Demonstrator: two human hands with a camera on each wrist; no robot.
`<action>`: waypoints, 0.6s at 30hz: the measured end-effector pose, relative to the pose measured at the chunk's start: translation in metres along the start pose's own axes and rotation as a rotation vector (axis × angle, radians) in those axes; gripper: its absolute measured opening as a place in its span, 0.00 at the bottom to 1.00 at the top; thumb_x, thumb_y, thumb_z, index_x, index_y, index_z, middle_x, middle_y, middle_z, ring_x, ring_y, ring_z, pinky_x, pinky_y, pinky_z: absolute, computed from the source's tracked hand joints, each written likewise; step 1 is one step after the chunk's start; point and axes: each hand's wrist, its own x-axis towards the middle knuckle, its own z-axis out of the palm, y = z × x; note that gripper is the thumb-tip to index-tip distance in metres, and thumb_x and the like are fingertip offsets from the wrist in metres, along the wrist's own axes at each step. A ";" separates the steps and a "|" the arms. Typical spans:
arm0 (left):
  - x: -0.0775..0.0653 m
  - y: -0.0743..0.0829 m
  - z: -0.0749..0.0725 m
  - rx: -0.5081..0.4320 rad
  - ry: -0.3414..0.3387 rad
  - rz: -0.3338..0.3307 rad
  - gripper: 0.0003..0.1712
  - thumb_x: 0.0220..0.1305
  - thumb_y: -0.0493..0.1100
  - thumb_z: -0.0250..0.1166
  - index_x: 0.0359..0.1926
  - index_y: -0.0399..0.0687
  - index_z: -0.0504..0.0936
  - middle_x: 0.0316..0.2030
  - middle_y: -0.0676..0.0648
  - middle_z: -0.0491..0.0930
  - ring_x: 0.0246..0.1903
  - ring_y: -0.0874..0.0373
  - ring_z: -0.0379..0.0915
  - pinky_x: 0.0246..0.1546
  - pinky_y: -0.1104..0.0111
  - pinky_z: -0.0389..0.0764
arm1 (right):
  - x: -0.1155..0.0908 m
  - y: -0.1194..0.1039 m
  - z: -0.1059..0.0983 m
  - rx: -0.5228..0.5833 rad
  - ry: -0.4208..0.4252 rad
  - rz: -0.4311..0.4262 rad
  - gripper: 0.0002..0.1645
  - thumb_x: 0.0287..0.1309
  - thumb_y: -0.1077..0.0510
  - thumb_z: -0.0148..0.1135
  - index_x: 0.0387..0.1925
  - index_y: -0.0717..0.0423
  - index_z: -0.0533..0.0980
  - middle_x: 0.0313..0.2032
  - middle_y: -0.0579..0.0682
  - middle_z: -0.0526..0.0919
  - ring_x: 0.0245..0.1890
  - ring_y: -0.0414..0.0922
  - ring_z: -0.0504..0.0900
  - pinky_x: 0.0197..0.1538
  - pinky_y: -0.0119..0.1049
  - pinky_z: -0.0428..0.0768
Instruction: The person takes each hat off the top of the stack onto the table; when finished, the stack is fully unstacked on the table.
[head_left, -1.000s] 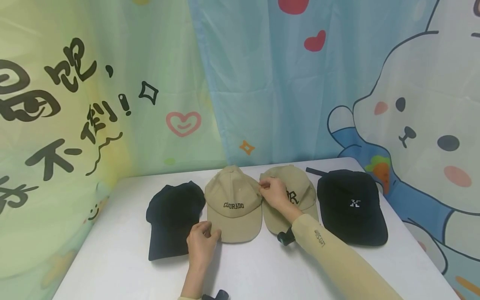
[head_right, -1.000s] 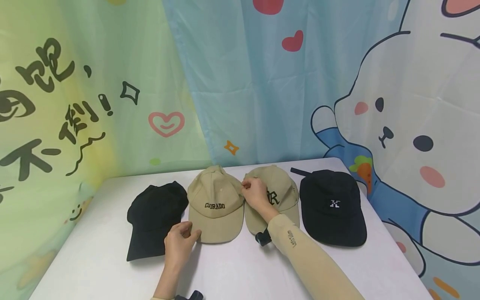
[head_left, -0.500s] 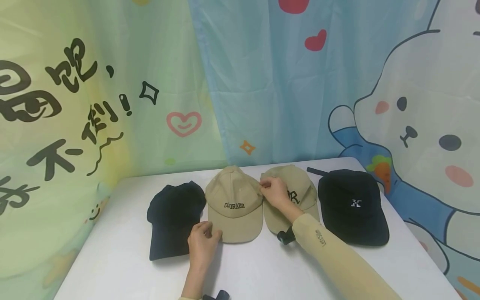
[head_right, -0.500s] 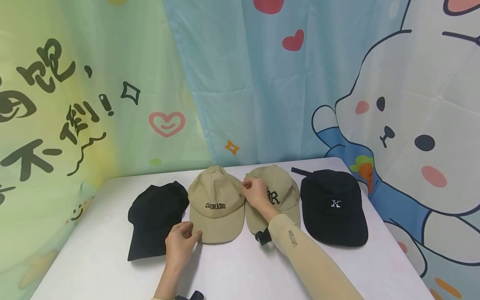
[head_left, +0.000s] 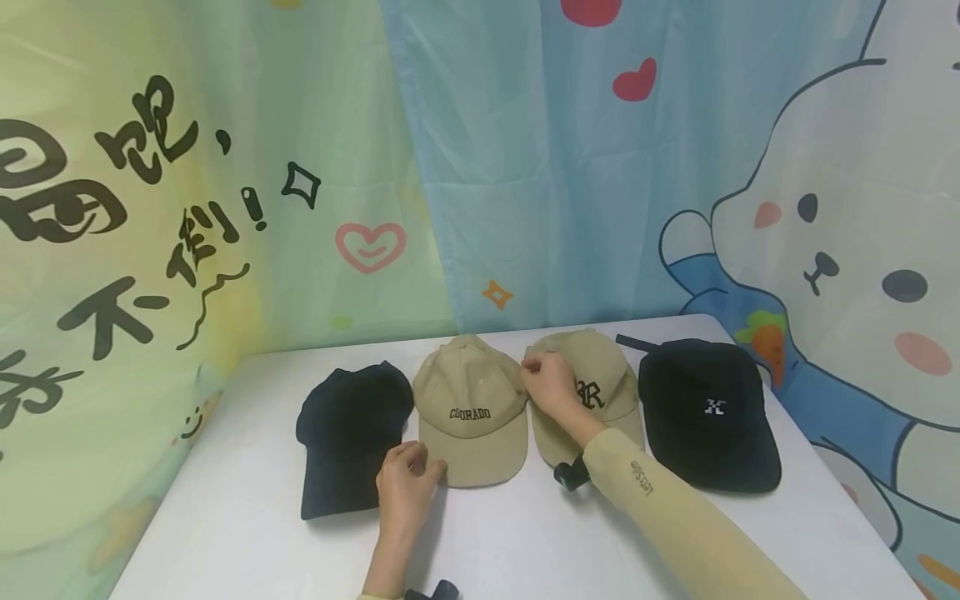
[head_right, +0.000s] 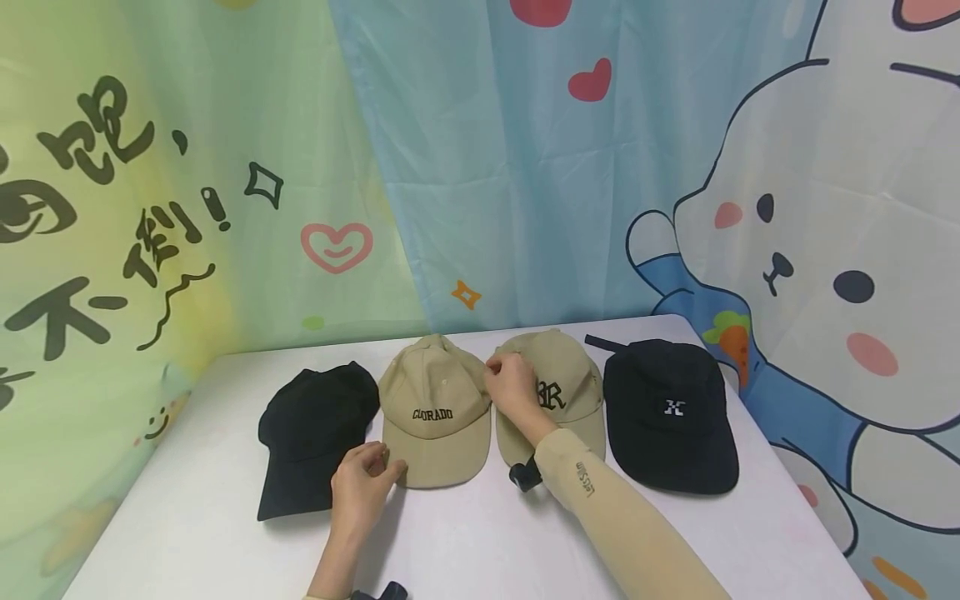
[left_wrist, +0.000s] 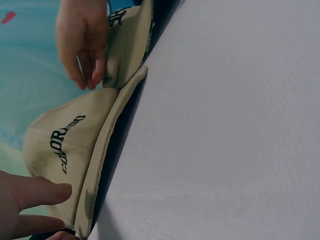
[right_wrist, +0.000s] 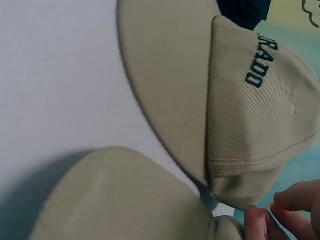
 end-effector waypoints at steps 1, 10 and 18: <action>0.000 0.000 -0.001 -0.001 0.000 0.003 0.21 0.53 0.37 0.75 0.48 0.33 0.85 0.51 0.39 0.79 0.49 0.44 0.79 0.50 0.53 0.81 | 0.000 -0.001 0.000 0.010 0.008 0.001 0.10 0.58 0.66 0.62 0.40 0.67 0.84 0.39 0.60 0.86 0.43 0.55 0.84 0.47 0.48 0.83; 0.002 0.003 -0.015 -0.058 0.000 0.044 0.22 0.57 0.38 0.74 0.50 0.30 0.83 0.52 0.38 0.79 0.51 0.43 0.79 0.52 0.60 0.81 | 0.002 -0.027 0.002 0.103 0.050 -0.042 0.08 0.59 0.65 0.63 0.38 0.63 0.84 0.35 0.55 0.87 0.36 0.50 0.85 0.42 0.43 0.84; 0.009 0.007 -0.050 -0.094 0.013 0.015 0.22 0.62 0.41 0.71 0.55 0.35 0.81 0.56 0.38 0.77 0.54 0.44 0.77 0.52 0.63 0.81 | 0.004 -0.057 0.011 0.154 0.050 -0.168 0.09 0.59 0.65 0.63 0.39 0.64 0.85 0.36 0.55 0.87 0.35 0.50 0.86 0.40 0.43 0.85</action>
